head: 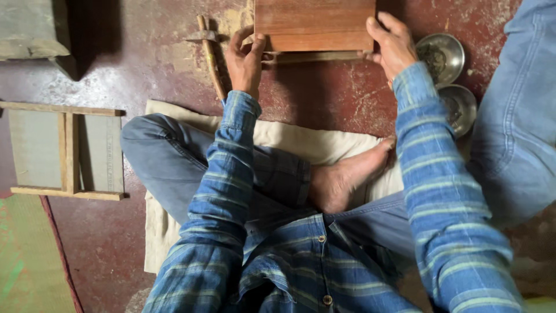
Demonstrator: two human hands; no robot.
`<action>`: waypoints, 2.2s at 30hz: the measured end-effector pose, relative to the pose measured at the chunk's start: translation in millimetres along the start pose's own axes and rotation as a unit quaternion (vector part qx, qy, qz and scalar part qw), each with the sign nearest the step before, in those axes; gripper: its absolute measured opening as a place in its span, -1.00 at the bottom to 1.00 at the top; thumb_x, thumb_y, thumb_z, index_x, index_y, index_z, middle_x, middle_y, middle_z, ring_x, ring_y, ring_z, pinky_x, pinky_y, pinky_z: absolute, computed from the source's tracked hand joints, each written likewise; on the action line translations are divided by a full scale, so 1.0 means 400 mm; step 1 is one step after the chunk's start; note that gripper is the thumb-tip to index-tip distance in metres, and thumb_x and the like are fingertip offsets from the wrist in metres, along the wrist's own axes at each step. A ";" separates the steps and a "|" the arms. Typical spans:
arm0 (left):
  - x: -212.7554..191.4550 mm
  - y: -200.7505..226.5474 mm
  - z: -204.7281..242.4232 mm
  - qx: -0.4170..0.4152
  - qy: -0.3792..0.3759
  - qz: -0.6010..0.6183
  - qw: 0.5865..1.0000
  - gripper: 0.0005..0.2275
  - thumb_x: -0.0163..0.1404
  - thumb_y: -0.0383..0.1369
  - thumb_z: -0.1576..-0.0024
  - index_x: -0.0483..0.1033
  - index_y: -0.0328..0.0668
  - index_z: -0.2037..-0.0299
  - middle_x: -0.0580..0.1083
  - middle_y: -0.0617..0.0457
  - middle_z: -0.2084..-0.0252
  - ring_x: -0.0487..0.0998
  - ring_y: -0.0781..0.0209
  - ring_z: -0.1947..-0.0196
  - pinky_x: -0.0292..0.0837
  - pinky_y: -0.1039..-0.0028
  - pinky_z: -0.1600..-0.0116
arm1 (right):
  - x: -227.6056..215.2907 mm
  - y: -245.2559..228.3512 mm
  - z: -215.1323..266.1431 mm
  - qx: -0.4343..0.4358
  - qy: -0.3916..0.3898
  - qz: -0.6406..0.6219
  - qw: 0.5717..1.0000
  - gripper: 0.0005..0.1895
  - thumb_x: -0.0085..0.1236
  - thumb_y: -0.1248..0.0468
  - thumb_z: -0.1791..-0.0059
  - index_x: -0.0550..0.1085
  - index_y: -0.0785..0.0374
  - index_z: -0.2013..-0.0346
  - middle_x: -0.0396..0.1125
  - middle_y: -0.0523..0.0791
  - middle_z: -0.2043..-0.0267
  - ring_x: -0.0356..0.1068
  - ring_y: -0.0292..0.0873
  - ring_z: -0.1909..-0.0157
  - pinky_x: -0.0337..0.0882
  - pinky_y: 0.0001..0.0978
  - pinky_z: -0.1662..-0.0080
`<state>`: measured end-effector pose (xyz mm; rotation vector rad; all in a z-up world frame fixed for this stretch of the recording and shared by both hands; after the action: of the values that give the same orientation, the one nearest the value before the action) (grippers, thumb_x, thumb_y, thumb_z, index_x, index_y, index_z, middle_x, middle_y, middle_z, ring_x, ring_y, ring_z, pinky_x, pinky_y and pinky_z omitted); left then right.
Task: The person sits on the floor and uses a hammer to drive nails into wooden frames, securing the frame pieces together. The person repeatedly picks up nails from metal bowls and hammers them into the frame joints.
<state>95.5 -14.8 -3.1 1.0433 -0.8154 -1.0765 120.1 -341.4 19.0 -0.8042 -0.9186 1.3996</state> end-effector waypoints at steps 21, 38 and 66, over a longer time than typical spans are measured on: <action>-0.006 -0.162 -0.039 -0.029 0.002 0.035 0.999 -0.65 0.18 -0.30 -0.21 0.50 -0.22 -0.17 0.60 -0.10 0.31 0.56 0.31 0.53 0.51 0.46 0.49 | -0.038 0.083 -0.013 -0.213 0.185 0.191 0.940 -0.82 0.25 0.37 -0.14 0.39 0.33 0.24 0.30 -0.02 0.28 0.34 -0.05 0.20 0.44 -0.16 0.10; -0.017 -0.041 -0.067 0.034 0.007 0.097 0.995 -0.72 0.22 -0.39 -0.19 0.58 -0.45 -0.01 0.59 -0.11 0.38 0.56 0.24 0.55 0.56 0.39 0.50 | 0.215 0.055 0.140 -0.299 0.073 0.581 0.753 -0.81 0.27 0.32 -0.05 0.54 0.25 0.05 0.39 0.03 -0.05 0.36 0.17 -0.11 0.37 0.13 -0.02; -0.004 -0.018 -0.046 0.010 0.024 0.064 0.998 -0.71 0.18 -0.35 -0.11 0.53 -0.37 0.03 0.63 -0.12 0.39 0.60 0.22 0.60 0.60 0.37 0.59 | 0.432 0.256 -0.016 0.119 0.441 0.116 0.882 -0.31 0.52 -0.02 0.29 0.52 0.45 0.13 0.51 0.13 0.13 0.55 0.05 0.07 0.51 -0.18 -0.04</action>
<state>109.9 -9.4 -15.9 1.0161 -0.8444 -0.9340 72.8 -165.4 -65.8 -1.2304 0.0597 1.1169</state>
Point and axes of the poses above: each hand's wrist, its own z-axis away from the middle knuckle, its own x-axis out of the palm, y = z × x, the point moved 1 cm from there along -z, towards the middle knuckle
